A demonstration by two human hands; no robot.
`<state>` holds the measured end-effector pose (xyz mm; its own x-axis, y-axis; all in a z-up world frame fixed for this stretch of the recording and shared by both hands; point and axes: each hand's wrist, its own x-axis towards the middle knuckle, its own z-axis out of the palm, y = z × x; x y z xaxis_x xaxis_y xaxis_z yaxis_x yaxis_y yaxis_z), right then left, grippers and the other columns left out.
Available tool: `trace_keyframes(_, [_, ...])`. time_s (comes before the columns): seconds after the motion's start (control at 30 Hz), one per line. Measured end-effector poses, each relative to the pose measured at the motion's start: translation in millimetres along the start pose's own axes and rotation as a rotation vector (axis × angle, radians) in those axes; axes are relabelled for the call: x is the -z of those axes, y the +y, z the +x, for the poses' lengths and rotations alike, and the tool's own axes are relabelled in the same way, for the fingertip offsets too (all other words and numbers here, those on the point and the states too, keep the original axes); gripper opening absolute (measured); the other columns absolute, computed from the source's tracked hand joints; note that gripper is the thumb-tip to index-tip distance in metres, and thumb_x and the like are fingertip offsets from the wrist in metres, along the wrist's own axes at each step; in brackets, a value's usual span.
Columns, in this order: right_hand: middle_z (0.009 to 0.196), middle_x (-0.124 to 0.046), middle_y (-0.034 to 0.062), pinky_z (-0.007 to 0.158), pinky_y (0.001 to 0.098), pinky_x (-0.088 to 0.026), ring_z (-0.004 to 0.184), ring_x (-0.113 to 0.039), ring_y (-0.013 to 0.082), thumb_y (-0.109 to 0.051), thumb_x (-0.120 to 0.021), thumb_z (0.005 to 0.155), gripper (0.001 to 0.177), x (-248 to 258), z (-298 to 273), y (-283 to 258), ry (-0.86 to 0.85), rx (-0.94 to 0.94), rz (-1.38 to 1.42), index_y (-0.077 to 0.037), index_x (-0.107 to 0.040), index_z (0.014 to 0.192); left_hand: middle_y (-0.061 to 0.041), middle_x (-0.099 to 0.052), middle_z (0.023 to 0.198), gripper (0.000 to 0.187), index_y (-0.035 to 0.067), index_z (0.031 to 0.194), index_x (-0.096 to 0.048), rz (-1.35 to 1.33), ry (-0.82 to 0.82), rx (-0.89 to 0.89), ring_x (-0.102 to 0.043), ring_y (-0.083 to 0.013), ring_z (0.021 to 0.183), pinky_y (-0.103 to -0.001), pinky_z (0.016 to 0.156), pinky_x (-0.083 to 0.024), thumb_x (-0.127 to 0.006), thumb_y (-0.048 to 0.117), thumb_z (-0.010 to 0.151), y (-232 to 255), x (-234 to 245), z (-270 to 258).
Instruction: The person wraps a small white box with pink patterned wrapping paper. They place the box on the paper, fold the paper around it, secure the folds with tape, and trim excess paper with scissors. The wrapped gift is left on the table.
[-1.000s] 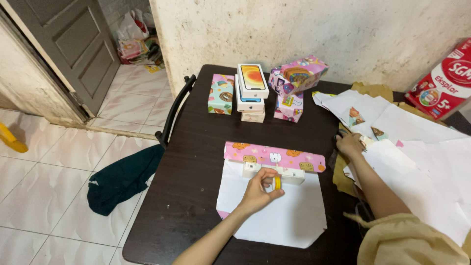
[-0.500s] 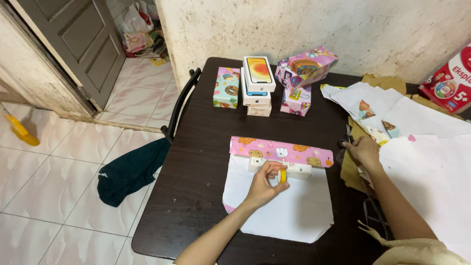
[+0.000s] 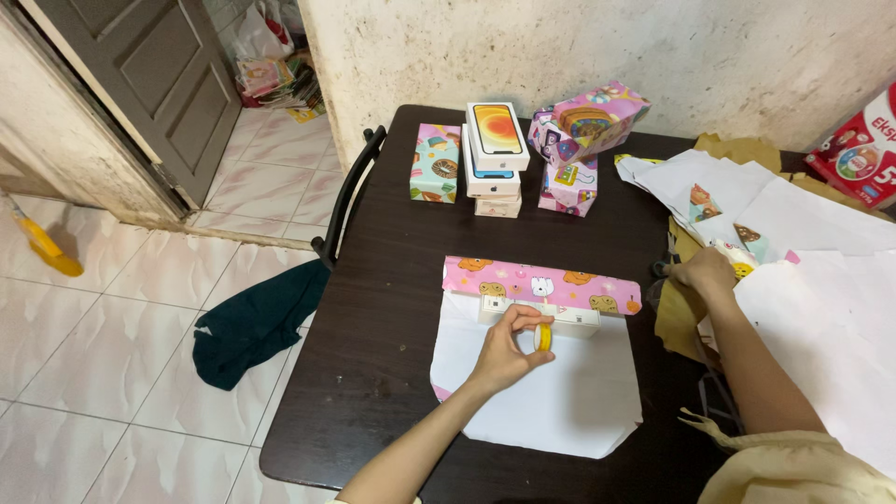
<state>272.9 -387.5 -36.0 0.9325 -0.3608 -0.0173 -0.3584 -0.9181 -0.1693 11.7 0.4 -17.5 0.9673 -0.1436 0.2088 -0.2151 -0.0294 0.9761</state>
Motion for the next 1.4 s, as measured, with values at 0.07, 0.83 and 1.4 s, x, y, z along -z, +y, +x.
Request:
trace_keyframes(0.07, [0.102,-0.076,0.0228,0.082,0.0480,-0.058,0.096,-0.073,0.0384,-0.049,-0.096,0.064,0.066,-0.6,-0.5,-1.5,0.004,-0.037,-0.002,0.005,-0.077,0.095,-0.004,-0.074,0.127,0.058,0.008,0.121,-0.055,0.010,-0.005,0.029,-0.063,-0.0167,0.129,-0.039,0.116,-0.042,-0.085,0.006,0.071,0.5,-0.1,-0.8])
trace_keyframes(0.83, [0.111,-0.071,0.0014,0.085,0.0330,-0.053,0.100,-0.067,0.0184,-0.019,-0.097,0.055,0.043,98.9,-164.0,-25.6,-0.361,0.795,0.295,-0.005,-0.072,0.088,-0.002,-0.073,0.129,0.066,0.009,0.129,-0.055,-0.126,-0.022,0.022,-0.062,-0.0196,0.124,-0.039,0.114,-0.043,-0.085,0.003,0.071,-15.2,2.1,3.2])
trace_keyframes(1.4, [0.099,-0.071,0.0001,0.068,0.0293,-0.052,0.079,-0.063,0.0142,-0.027,-0.100,0.056,0.043,92.2,-189.1,-77.1,-0.521,0.877,0.218,-0.006,-0.076,0.085,-0.004,-0.072,0.130,0.065,0.008,0.129,-0.053,-0.163,-0.039,-0.023,-0.061,-0.0203,0.129,-0.040,0.116,-0.042,-0.085,0.002,0.073,-22.8,0.1,1.3])
